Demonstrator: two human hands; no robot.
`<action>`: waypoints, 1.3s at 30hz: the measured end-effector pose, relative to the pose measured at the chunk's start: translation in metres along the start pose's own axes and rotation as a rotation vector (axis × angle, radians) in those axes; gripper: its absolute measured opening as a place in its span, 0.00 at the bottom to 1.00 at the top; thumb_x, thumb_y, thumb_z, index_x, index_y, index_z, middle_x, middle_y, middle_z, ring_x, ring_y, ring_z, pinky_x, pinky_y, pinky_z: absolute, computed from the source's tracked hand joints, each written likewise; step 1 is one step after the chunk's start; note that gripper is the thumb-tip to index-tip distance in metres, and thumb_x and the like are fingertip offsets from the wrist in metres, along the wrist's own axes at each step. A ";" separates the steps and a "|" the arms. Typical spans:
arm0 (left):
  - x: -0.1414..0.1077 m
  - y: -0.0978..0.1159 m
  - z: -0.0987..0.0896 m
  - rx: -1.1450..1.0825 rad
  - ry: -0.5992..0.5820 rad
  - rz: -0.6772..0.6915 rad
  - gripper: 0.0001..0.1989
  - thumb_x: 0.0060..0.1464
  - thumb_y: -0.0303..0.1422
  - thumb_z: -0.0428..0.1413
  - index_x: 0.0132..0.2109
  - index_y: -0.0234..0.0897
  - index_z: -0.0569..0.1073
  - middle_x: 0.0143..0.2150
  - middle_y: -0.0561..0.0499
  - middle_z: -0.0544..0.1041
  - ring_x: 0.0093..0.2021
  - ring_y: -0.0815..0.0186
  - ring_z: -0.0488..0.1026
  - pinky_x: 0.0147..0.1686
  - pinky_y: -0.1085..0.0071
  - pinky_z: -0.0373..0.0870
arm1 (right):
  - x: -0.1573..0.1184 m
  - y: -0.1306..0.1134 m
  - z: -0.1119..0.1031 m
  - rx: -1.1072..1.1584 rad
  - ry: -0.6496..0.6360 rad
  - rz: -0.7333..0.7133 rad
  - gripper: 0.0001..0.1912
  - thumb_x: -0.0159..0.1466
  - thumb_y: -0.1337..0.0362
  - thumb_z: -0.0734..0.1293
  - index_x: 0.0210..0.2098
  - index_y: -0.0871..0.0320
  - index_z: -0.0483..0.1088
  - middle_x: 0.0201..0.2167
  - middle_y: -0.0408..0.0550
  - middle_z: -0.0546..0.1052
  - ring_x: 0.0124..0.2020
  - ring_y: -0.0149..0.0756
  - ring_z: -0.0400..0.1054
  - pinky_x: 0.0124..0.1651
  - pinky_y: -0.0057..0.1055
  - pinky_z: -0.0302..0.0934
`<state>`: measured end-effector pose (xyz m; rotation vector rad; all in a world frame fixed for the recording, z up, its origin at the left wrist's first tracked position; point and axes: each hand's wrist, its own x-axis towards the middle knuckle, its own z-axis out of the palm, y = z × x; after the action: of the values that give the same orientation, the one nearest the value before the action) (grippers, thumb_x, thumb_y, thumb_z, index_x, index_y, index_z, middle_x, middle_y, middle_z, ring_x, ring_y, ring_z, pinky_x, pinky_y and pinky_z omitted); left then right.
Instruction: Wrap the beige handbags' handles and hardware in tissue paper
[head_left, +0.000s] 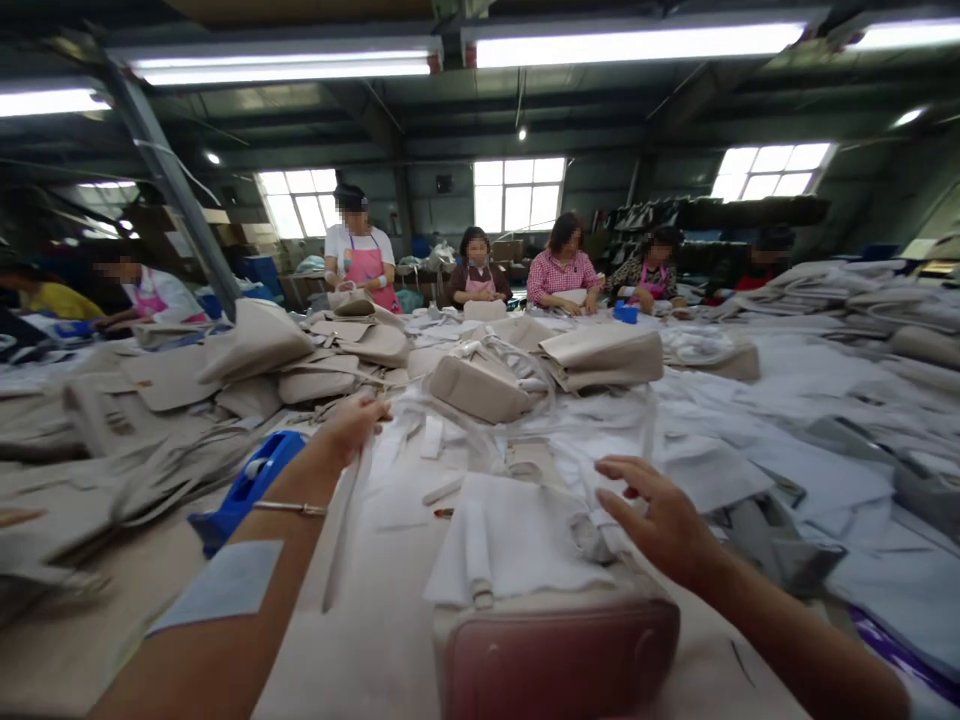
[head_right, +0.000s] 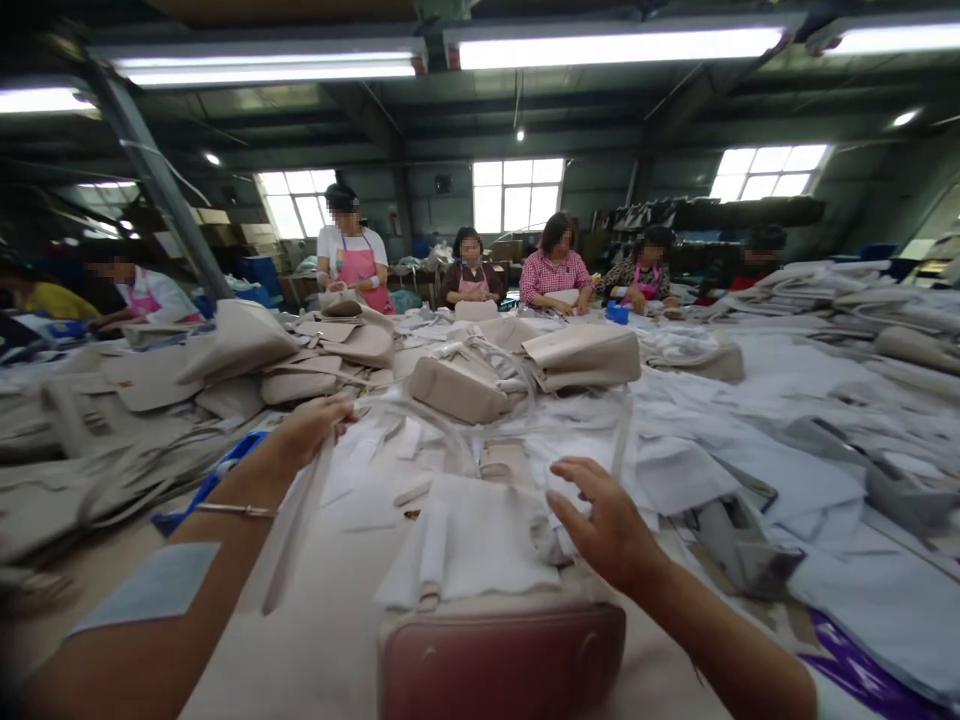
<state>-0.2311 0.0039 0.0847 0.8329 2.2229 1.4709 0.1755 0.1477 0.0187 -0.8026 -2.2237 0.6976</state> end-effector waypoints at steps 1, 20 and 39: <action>-0.007 0.020 0.006 -0.078 -0.007 0.031 0.06 0.56 0.31 0.55 0.39 0.32 0.73 0.32 0.45 0.77 0.29 0.65 0.74 0.30 0.70 0.71 | 0.005 -0.014 0.000 0.083 -0.061 0.015 0.20 0.62 0.54 0.64 0.47 0.60 0.73 0.50 0.58 0.75 0.46 0.45 0.71 0.45 0.40 0.67; -0.123 0.121 0.096 -0.921 -0.362 0.059 0.11 0.60 0.35 0.56 0.41 0.29 0.75 0.33 0.43 0.81 0.32 0.64 0.79 0.32 0.72 0.74 | 0.018 -0.122 0.049 0.953 -0.526 0.238 0.20 0.50 0.50 0.75 0.26 0.63 0.75 0.24 0.50 0.79 0.25 0.35 0.72 0.33 0.33 0.66; -0.141 0.108 0.126 -0.826 -0.487 0.058 0.13 0.58 0.40 0.58 0.39 0.32 0.75 0.27 0.46 0.79 0.21 0.67 0.75 0.23 0.72 0.72 | 0.034 -0.100 0.034 0.847 -0.478 0.163 0.16 0.55 0.54 0.72 0.29 0.62 0.76 0.26 0.50 0.79 0.28 0.37 0.73 0.35 0.34 0.68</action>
<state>-0.0202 0.0344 0.1283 0.8318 1.0934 1.7574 0.0962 0.0963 0.0769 -0.3934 -1.9366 1.8929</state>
